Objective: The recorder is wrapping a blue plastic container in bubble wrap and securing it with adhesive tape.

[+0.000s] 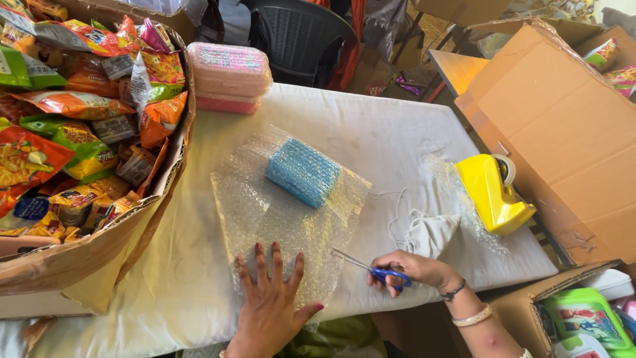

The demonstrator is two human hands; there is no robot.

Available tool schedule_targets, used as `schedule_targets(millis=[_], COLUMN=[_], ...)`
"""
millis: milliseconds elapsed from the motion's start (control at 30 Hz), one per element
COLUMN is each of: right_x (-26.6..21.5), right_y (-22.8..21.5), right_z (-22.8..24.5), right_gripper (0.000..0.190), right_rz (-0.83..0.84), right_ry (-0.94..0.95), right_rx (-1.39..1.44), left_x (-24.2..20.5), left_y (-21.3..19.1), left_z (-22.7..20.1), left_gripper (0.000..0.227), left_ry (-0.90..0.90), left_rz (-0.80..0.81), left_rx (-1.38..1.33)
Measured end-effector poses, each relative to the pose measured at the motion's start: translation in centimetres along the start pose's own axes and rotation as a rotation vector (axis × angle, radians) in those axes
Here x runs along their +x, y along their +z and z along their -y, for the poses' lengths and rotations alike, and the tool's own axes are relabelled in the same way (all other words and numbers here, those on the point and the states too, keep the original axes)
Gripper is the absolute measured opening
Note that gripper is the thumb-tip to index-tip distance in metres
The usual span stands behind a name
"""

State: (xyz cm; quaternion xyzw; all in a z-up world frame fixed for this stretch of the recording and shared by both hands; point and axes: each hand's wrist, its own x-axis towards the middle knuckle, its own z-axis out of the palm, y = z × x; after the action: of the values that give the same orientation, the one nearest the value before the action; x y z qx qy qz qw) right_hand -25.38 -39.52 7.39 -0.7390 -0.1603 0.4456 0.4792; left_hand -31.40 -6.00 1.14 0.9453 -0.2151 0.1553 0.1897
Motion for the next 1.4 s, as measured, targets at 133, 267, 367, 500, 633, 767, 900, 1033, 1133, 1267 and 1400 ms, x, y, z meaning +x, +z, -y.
schedule_targets(millis=[133, 267, 367, 500, 633, 767, 900, 1033, 1133, 1267, 1400], right_x=[1.4, 2.2, 2.5, 2.8, 3.2, 3.6, 4.5, 5.3, 5.5, 5.8, 6.0], right_y=[-0.2, -0.3, -0.3, -0.4, -1.1, -2.0, -1.2, -0.8, -0.8, -1.2, -1.9], right_z=[0.3, 1.0, 1.2, 1.8, 2.1, 1.4, 2.6, 2.9, 3.1, 3.0, 2.1], right_gripper=[0.067, 0.051, 0.041, 0.036, 0.04, 0.046, 0.041, 0.038, 0.035, 0.04, 0.054], right_rz=[-0.004, -0.021, -0.026, -0.016, 0.033, 0.116, 0.05, 0.052, 0.028, 0.074, 0.154], right_ry=[-0.07, -0.015, 0.044, 0.088, 0.056, -0.045, 0.042, 0.029, 0.044, 0.038, -0.114], right_rx=[-0.016, 0.004, 0.053, 0.065, -0.002, -0.042, -0.053, -0.024, -0.019, -0.056, -0.111], left_x=[0.2, 0.2, 0.3, -0.1, 0.1, 0.3, 0.3, 0.0, 0.2, 0.0, 0.1], left_y=[-0.6, -0.5, -0.9, -0.2, -0.4, -1.1, -1.0, -0.2, -0.8, -0.3, -0.5], left_z=[-0.1, 0.0, -0.1, 0.0, 0.0, -0.2, -0.1, 0.1, -0.1, 0.1, 0.1], left_gripper=[0.1, 0.101, 0.102, 0.103, 0.103, 0.103, 0.103, 0.103, 0.103, 0.103, 0.104], left_ry=[-0.021, -0.021, -0.026, -0.011, -0.028, -0.047, -0.047, -0.015, -0.034, -0.026, -0.024], left_rz=[0.109, 0.11, 0.119, 0.022, 0.071, 0.158, 0.178, 0.036, 0.132, 0.109, 0.113], left_rx=[0.015, -0.001, -0.012, -0.027, -0.036, -0.035, -0.045, -0.044, -0.038, -0.05, -0.05])
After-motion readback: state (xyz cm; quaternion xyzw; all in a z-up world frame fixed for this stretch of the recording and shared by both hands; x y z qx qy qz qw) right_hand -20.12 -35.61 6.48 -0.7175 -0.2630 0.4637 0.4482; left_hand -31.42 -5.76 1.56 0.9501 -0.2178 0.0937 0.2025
